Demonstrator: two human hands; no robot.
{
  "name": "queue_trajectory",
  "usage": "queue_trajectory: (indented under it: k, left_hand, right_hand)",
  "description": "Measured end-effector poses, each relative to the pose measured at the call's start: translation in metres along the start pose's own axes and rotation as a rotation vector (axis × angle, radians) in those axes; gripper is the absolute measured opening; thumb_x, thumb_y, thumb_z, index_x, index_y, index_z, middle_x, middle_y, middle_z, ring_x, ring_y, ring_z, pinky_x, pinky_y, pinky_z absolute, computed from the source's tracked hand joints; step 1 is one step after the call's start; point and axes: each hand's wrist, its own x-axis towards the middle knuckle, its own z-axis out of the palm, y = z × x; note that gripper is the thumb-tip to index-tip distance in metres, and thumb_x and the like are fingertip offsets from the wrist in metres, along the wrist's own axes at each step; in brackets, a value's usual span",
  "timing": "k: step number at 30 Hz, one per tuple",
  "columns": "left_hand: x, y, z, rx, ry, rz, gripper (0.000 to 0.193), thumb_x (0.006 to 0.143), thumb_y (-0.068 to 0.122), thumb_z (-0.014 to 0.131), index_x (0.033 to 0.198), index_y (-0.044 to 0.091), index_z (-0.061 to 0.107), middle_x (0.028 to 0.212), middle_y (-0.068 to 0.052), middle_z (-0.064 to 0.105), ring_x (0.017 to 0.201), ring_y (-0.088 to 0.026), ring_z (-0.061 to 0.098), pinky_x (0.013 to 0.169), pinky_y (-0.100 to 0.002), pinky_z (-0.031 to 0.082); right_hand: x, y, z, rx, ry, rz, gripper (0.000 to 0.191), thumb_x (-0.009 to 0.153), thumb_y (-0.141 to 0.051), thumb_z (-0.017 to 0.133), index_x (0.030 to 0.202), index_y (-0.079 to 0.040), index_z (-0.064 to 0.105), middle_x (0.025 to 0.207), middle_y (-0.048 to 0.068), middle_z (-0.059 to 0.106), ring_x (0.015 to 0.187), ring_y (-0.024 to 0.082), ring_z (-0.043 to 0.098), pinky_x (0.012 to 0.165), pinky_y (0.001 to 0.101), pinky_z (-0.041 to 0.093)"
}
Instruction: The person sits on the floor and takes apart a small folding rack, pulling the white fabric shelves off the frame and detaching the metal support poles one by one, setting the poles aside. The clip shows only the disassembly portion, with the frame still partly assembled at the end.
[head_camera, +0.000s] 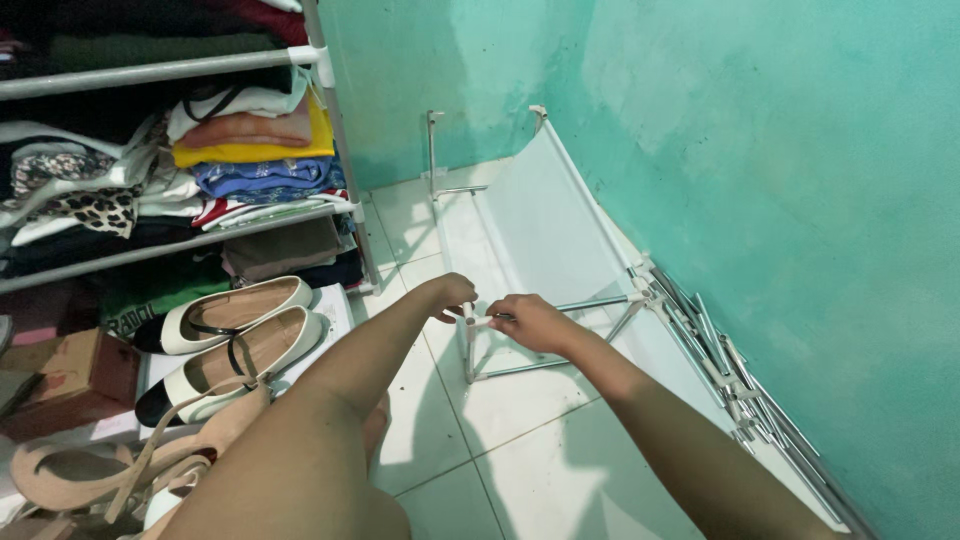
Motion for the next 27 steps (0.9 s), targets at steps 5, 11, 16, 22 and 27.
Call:
queue_trajectory:
  k: [5, 11, 16, 22, 27]
  left_hand:
    - [0.007, -0.002, -0.005, -0.068, -0.125, -0.057, 0.026, 0.098, 0.033, 0.055, 0.112, 0.015, 0.067, 0.114, 0.0, 0.066, 0.099, -0.022, 0.062, 0.085, -0.048, 0.057]
    - [0.012, -0.003, -0.019, -0.034, -0.302, -0.002, 0.042, 0.098, 0.054, 0.054, 0.105, 0.014, 0.067, 0.109, 0.003, 0.06, 0.1, -0.022, 0.054, 0.09, -0.051, 0.056]
    - [-0.012, -0.005, -0.044, 0.067, -0.402, -0.043, 0.047, 0.092, 0.06, 0.062, 0.113, 0.018, 0.064, 0.118, 0.005, 0.061, 0.113, -0.019, 0.062, 0.096, -0.053, 0.05]
    - [-0.021, -0.007, -0.057, 0.162, -0.449, -0.002, 0.05, 0.086, 0.049, 0.069, 0.132, 0.032, 0.062, 0.135, 0.012, 0.059, 0.117, -0.014, 0.06, 0.098, -0.049, 0.05]
    - [-0.012, -0.006, -0.057, 0.138, -0.373, 0.118, 0.051, 0.081, 0.035, 0.079, 0.131, 0.028, 0.068, 0.11, 0.003, 0.066, 0.109, -0.01, 0.06, 0.092, -0.044, 0.052]
  right_hand:
    - [0.002, 0.007, -0.003, -0.009, -0.053, 0.103, 0.029, 0.098, -0.033, 0.064, 0.113, -0.01, 0.074, 0.104, 0.014, 0.075, 0.094, 0.035, 0.069, 0.084, 0.0418, 0.054]
    - [0.008, 0.003, 0.013, 0.095, 0.114, -0.093, 0.034, 0.096, -0.023, 0.062, 0.128, -0.015, 0.069, 0.115, 0.014, 0.074, 0.102, 0.035, 0.069, 0.087, 0.042, 0.054]
    - [0.006, -0.012, 0.022, 0.026, 0.139, 0.055, 0.031, 0.098, -0.025, 0.062, 0.126, -0.014, 0.068, 0.105, 0.016, 0.072, 0.094, 0.037, 0.068, 0.081, 0.0452, 0.054]
    - [0.003, -0.021, 0.023, -0.043, 0.229, 0.115, 0.024, 0.098, -0.028, 0.063, 0.108, -0.008, 0.068, 0.097, 0.017, 0.072, 0.088, 0.04, 0.069, 0.076, 0.0488, 0.053]
    - [0.007, -0.005, 0.025, 0.084, 0.227, 0.117, 0.023, 0.097, -0.027, 0.065, 0.106, -0.006, 0.069, 0.099, 0.017, 0.073, 0.09, 0.039, 0.069, 0.078, 0.0464, 0.054]
